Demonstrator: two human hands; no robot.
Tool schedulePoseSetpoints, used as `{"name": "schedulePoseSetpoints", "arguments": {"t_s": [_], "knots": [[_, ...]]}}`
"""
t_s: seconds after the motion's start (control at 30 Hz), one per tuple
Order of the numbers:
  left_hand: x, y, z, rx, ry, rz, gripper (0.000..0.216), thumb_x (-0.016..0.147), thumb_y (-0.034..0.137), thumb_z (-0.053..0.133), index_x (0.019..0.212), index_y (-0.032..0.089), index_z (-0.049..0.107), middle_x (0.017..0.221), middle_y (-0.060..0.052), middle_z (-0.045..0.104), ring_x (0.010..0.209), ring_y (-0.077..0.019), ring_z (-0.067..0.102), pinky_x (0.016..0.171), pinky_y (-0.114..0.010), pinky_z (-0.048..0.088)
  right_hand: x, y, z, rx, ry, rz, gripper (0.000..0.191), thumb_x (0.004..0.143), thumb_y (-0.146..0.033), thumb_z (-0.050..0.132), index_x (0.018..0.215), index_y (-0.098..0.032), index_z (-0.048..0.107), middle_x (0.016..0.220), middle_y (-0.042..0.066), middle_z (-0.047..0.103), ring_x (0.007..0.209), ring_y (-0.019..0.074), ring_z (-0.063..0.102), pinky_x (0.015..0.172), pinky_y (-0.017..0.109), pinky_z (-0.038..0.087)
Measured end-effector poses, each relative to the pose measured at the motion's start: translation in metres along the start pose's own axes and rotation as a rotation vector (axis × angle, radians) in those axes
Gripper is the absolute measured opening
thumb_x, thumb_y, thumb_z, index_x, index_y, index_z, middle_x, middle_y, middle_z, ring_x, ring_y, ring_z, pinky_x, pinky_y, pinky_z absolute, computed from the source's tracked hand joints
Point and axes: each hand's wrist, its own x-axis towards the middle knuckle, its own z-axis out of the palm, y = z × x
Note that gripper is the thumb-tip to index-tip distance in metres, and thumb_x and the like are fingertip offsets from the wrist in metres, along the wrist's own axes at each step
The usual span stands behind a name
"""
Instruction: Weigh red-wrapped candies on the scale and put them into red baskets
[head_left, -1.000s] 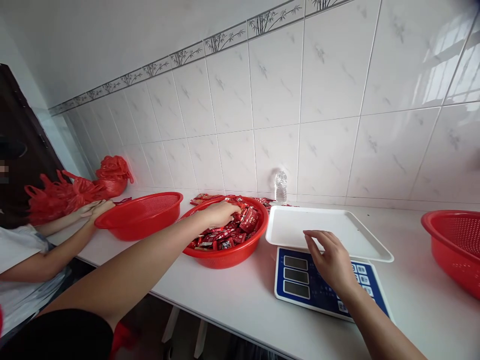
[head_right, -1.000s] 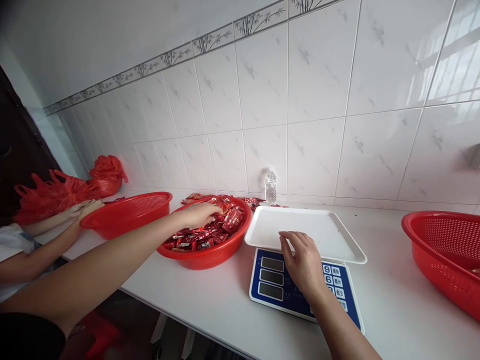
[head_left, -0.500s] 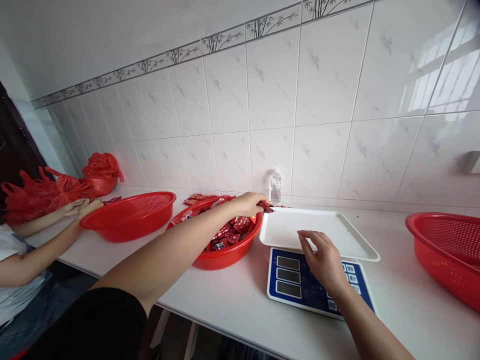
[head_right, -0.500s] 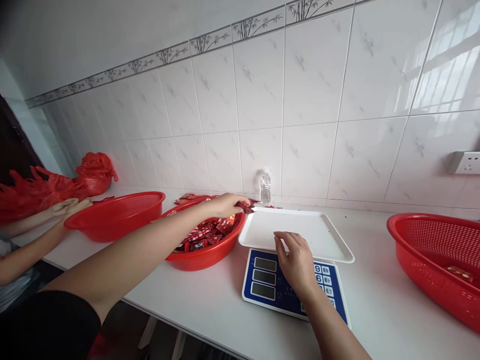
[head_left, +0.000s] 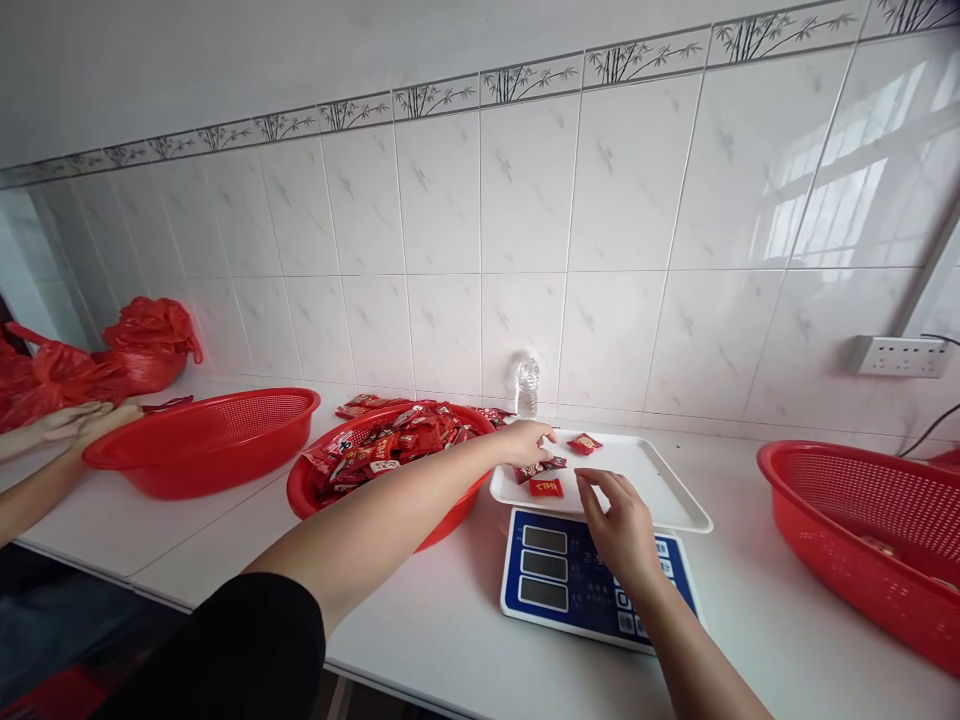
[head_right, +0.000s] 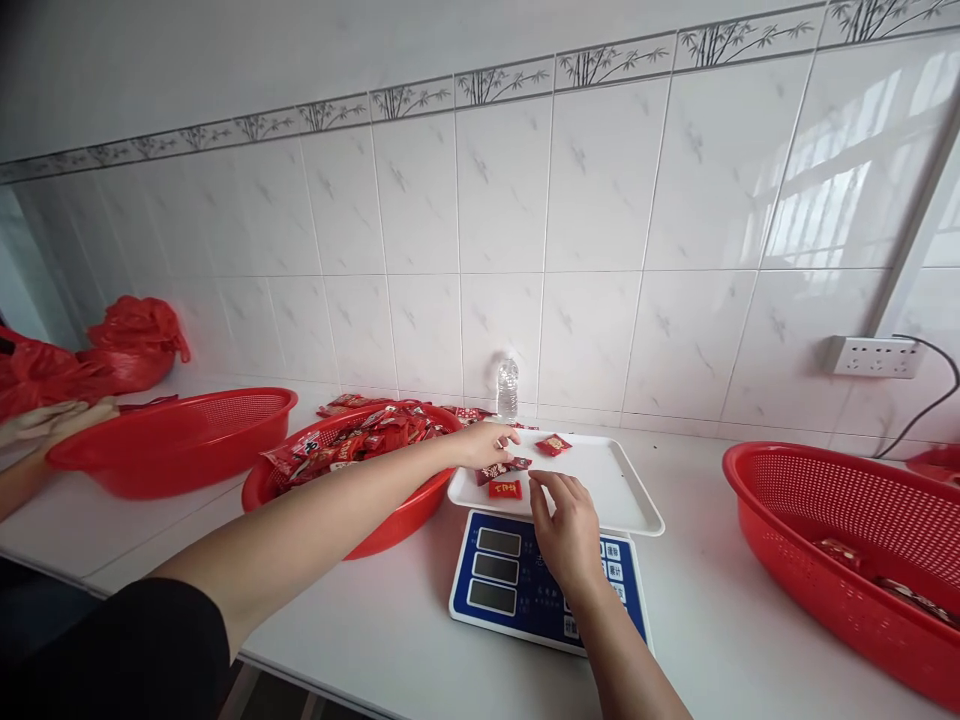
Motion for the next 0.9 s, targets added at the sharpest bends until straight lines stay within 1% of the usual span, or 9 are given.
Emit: {"name": "schedulePoseSetpoints", "arguments": {"t_s": [0.1, 0.17, 0.3, 0.43, 0.57, 0.63, 0.77, 0.83, 0.9], "knots": [[-0.006, -0.016, -0.016, 0.015, 0.01, 0.01, 0.036, 0.078, 0.026, 0.062, 0.114, 0.022, 0.061, 0.111, -0.004, 0.065, 0.101, -0.0206, 0.06, 0.082, -0.026, 0.046, 0.001, -0.002, -0.002, -0.001, 0.001, 0.022, 0.023, 0.092, -0.032, 0.046, 0.098, -0.022, 0.066, 0.095, 0.006, 0.07, 0.088, 0.0221, 0.062, 0.071, 0.033, 0.048], [-0.012, -0.029, -0.03, 0.025, 0.022, -0.002, 0.034, 0.079, 0.024, 0.06, 0.113, 0.021, 0.062, 0.111, -0.004, 0.066, 0.1, -0.0196, 0.06, 0.082, -0.025, 0.045, 0.001, -0.002, -0.003, -0.002, -0.003, 0.036, 0.024, 0.092, -0.033, 0.045, 0.098, -0.022, 0.066, 0.095, 0.006, 0.07, 0.089, 0.0228, 0.061, 0.07, 0.034, 0.048], [-0.03, -0.058, -0.056, 0.081, -0.04, -0.073, 0.027, 0.077, 0.022, 0.058, 0.102, 0.023, 0.066, 0.101, 0.0, 0.069, 0.089, -0.0173, 0.062, 0.074, -0.022, 0.045, 0.0, -0.002, -0.003, -0.003, -0.012, 0.041, 0.025, 0.092, -0.034, 0.045, 0.098, -0.022, 0.066, 0.095, 0.007, 0.069, 0.088, 0.0232, 0.061, 0.069, 0.034, 0.048], [-0.048, -0.086, -0.067, 0.21, -0.116, -0.184, 0.023, 0.074, 0.026, 0.059, 0.096, 0.024, 0.066, 0.092, 0.001, 0.069, 0.08, -0.0168, 0.061, 0.068, -0.022, 0.044, -0.001, -0.001, -0.003, -0.011, -0.014, 0.046, 0.026, 0.092, -0.035, 0.045, 0.098, -0.022, 0.066, 0.094, 0.007, 0.069, 0.088, 0.0236, 0.061, 0.069, 0.034, 0.048], [-0.06, -0.105, -0.068, 0.268, -0.141, -0.242, 0.016, 0.072, 0.026, 0.062, 0.087, 0.021, 0.065, 0.089, -0.001, 0.068, 0.078, -0.0187, 0.061, 0.067, -0.024, 0.044, -0.002, -0.001, -0.003, -0.019, -0.022, 0.063, 0.027, 0.092, -0.037, 0.045, 0.098, -0.022, 0.066, 0.095, 0.007, 0.07, 0.086, 0.0238, 0.062, 0.069, 0.035, 0.048], [-0.063, -0.11, -0.065, 0.285, -0.144, -0.257, 0.018, 0.071, 0.029, 0.063, 0.088, 0.021, 0.064, 0.091, -0.002, 0.068, 0.08, -0.0195, 0.061, 0.069, -0.025, 0.044, -0.002, 0.0, -0.003, -0.02, -0.025, 0.06, 0.028, 0.092, -0.039, 0.045, 0.098, -0.022, 0.066, 0.095, 0.007, 0.07, 0.085, 0.0238, 0.062, 0.069, 0.035, 0.048], [-0.061, -0.111, -0.054, 0.31, -0.09, -0.291, 0.033, 0.072, 0.035, 0.064, 0.102, 0.021, 0.06, 0.108, -0.008, 0.065, 0.094, -0.0239, 0.061, 0.078, -0.028, 0.045, -0.003, 0.001, -0.002, -0.025, -0.023, 0.049, 0.03, 0.093, -0.04, 0.043, 0.097, -0.021, 0.066, 0.094, 0.008, 0.07, 0.084, 0.0238, 0.063, 0.068, 0.035, 0.049], [-0.058, -0.109, -0.047, 0.326, -0.051, -0.306, 0.035, 0.071, 0.038, 0.066, 0.1, 0.019, 0.06, 0.113, -0.012, 0.064, 0.104, -0.0289, 0.058, 0.085, -0.033, 0.044, -0.003, 0.001, -0.002, -0.03, -0.022, 0.047, 0.03, 0.093, -0.041, 0.043, 0.097, -0.022, 0.066, 0.095, 0.008, 0.07, 0.086, 0.0243, 0.063, 0.067, 0.035, 0.049], [-0.054, -0.107, -0.04, 0.338, -0.006, -0.32, 0.035, 0.068, 0.041, 0.068, 0.093, 0.017, 0.06, 0.116, -0.016, 0.062, 0.111, -0.0338, 0.053, 0.09, -0.037, 0.041, -0.004, 0.001, -0.001, -0.033, -0.02, 0.043, 0.031, 0.093, -0.041, 0.042, 0.097, -0.022, 0.066, 0.095, 0.008, 0.07, 0.087, 0.0246, 0.063, 0.066, 0.035, 0.049]]}}
